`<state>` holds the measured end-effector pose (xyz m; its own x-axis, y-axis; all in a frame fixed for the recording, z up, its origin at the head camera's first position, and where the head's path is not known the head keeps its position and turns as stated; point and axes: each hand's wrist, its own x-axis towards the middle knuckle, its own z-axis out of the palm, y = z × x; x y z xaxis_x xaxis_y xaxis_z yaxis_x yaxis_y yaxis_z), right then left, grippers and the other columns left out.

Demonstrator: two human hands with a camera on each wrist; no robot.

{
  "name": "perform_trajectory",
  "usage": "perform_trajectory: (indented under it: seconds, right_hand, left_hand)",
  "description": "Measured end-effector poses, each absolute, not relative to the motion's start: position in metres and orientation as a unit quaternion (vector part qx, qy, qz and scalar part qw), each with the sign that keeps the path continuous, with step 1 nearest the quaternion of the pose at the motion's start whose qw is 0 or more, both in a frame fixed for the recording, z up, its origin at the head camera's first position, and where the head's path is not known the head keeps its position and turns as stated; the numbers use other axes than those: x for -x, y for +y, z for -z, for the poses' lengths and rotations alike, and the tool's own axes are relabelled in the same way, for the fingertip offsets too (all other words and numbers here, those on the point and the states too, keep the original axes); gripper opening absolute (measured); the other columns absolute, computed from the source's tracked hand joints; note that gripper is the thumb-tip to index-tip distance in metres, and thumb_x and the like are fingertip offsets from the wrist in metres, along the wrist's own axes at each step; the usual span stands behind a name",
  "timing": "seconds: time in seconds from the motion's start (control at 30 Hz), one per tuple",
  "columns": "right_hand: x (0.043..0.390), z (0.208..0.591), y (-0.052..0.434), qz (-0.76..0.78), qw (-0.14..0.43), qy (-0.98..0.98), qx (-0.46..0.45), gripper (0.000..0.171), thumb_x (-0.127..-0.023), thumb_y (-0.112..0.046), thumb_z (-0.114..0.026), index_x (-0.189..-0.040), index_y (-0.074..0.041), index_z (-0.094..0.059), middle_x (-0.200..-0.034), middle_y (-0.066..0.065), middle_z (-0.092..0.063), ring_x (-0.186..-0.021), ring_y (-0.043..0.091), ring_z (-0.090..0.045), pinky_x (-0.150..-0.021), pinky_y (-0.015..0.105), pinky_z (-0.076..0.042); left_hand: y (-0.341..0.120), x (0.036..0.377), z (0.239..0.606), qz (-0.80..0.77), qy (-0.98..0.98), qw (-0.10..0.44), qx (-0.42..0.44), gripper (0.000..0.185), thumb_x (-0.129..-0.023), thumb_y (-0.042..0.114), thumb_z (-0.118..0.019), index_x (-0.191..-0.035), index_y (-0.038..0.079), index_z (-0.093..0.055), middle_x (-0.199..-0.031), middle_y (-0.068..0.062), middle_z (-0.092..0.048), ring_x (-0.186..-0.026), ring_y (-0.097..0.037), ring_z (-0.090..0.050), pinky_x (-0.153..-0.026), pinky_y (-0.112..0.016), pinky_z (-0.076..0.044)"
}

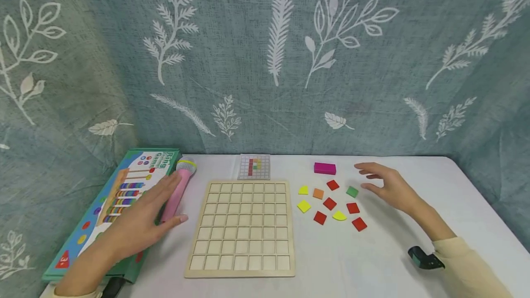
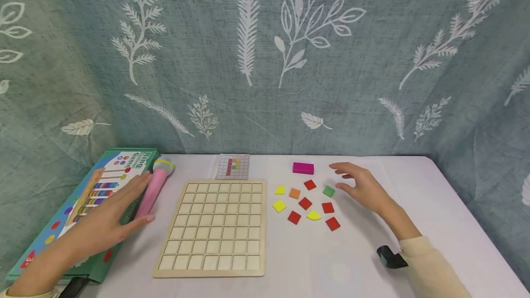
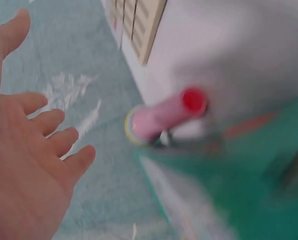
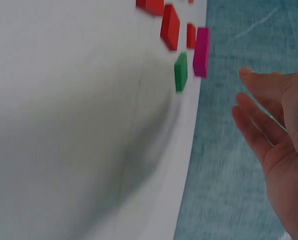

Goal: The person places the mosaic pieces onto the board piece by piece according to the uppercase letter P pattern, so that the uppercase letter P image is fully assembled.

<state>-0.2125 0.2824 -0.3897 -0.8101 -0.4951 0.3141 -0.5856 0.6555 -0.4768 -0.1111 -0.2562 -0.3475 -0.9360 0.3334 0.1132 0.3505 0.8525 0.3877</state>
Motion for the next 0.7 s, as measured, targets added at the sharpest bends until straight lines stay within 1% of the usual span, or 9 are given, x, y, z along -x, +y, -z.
perform_trajectory:
  seconds: [0.1, 0.2, 0.27, 0.33, 0.43, 0.5, 0.57, 0.7]
  right_hand:
    - [0.212, 0.391, 0.266, -0.308, 0.066, -0.898, -0.307, 0.054, -0.072, 0.003, -0.071, -0.123, -0.007, -0.054, -0.121, 0.007, -0.056, -0.102, 0.021, -0.058, -0.081, 0.035, -0.052]
    - [0.214, 0.393, 0.249, -0.320, 0.051, -0.889, -0.324, 0.054, -0.072, 0.005, -0.071, -0.122, -0.005, -0.053, -0.120, 0.009, -0.056, -0.102, 0.022, -0.058, -0.082, 0.035, -0.052]
    - [0.214, 0.395, 0.239, -0.329, 0.037, -0.882, -0.335, 0.052, -0.073, 0.005, -0.070, -0.122, -0.004, -0.053, -0.119, 0.010, -0.057, -0.102, 0.024, -0.057, -0.083, 0.036, -0.051]
    - [0.215, 0.397, 0.228, -0.338, 0.019, -0.877, -0.343, 0.050, -0.075, 0.005, -0.068, -0.122, -0.003, -0.053, -0.118, 0.012, -0.057, -0.102, 0.026, -0.057, -0.084, 0.038, -0.051]
    - [0.216, 0.399, 0.216, -0.344, 0.001, -0.872, -0.349, 0.048, -0.076, 0.006, -0.067, -0.122, -0.002, -0.054, -0.117, 0.013, -0.058, -0.102, 0.026, -0.058, -0.085, 0.040, -0.050]
    - [0.218, 0.400, 0.209, -0.345, -0.006, -0.871, -0.350, 0.046, -0.076, 0.006, -0.066, -0.120, -0.002, -0.055, -0.116, 0.012, -0.059, -0.103, 0.025, -0.058, -0.085, 0.041, -0.050]
    - [0.220, 0.401, 0.204, -0.345, -0.008, -0.868, -0.358, 0.045, -0.076, 0.007, -0.066, -0.119, -0.001, -0.056, -0.115, 0.011, -0.059, -0.103, 0.025, -0.057, -0.085, 0.041, -0.049]
    - [0.224, 0.402, 0.193, -0.343, -0.027, -0.867, -0.361, 0.040, -0.078, 0.004, -0.066, -0.117, -0.003, -0.058, -0.115, 0.009, -0.060, -0.103, 0.024, -0.057, -0.086, 0.039, -0.049]
  left_hand:
    - [-0.247, 0.105, 0.357, 0.205, -0.963, 0.017, 0.173, 0.085, -0.082, 0.051, -0.056, -0.146, 0.025, -0.006, -0.151, -0.002, -0.010, -0.136, -0.030, -0.016, -0.099, -0.055, -0.028]
    - [-0.241, 0.100, 0.366, 0.198, -0.964, 0.016, 0.177, 0.088, -0.081, 0.053, -0.058, -0.146, 0.023, -0.007, -0.151, -0.002, -0.012, -0.136, -0.026, -0.017, -0.100, -0.050, -0.029]
    - [-0.239, 0.098, 0.372, 0.193, -0.965, 0.011, 0.179, 0.087, -0.080, 0.054, -0.057, -0.146, 0.020, -0.011, -0.151, -0.002, -0.012, -0.136, -0.024, -0.018, -0.105, -0.039, -0.025]
    - [-0.238, 0.095, 0.378, 0.192, -0.965, 0.006, 0.179, 0.088, -0.079, 0.057, -0.057, -0.146, 0.018, -0.014, -0.151, 0.000, -0.012, -0.136, -0.023, -0.018, -0.106, -0.033, -0.023]
    - [-0.235, 0.092, 0.386, 0.197, -0.963, -0.007, 0.183, 0.092, -0.077, 0.059, -0.057, -0.146, 0.018, -0.012, -0.151, -0.005, -0.012, -0.136, -0.028, -0.017, -0.107, -0.036, -0.024]
    - [-0.232, 0.090, 0.391, 0.198, -0.962, -0.016, 0.188, 0.094, -0.076, 0.060, -0.057, -0.146, 0.016, -0.012, -0.151, -0.009, -0.013, -0.135, -0.032, -0.016, -0.102, -0.048, -0.029]
    - [-0.229, 0.088, 0.395, 0.197, -0.960, -0.024, 0.196, 0.095, -0.076, 0.060, -0.057, -0.146, 0.013, -0.012, -0.150, -0.013, -0.014, -0.134, -0.036, -0.016, -0.100, -0.055, -0.029]
    - [-0.226, 0.085, 0.400, 0.201, -0.956, -0.042, 0.210, 0.095, -0.076, 0.061, -0.057, -0.144, 0.006, -0.018, -0.149, -0.015, -0.016, -0.134, -0.039, -0.016, -0.101, -0.055, -0.027]
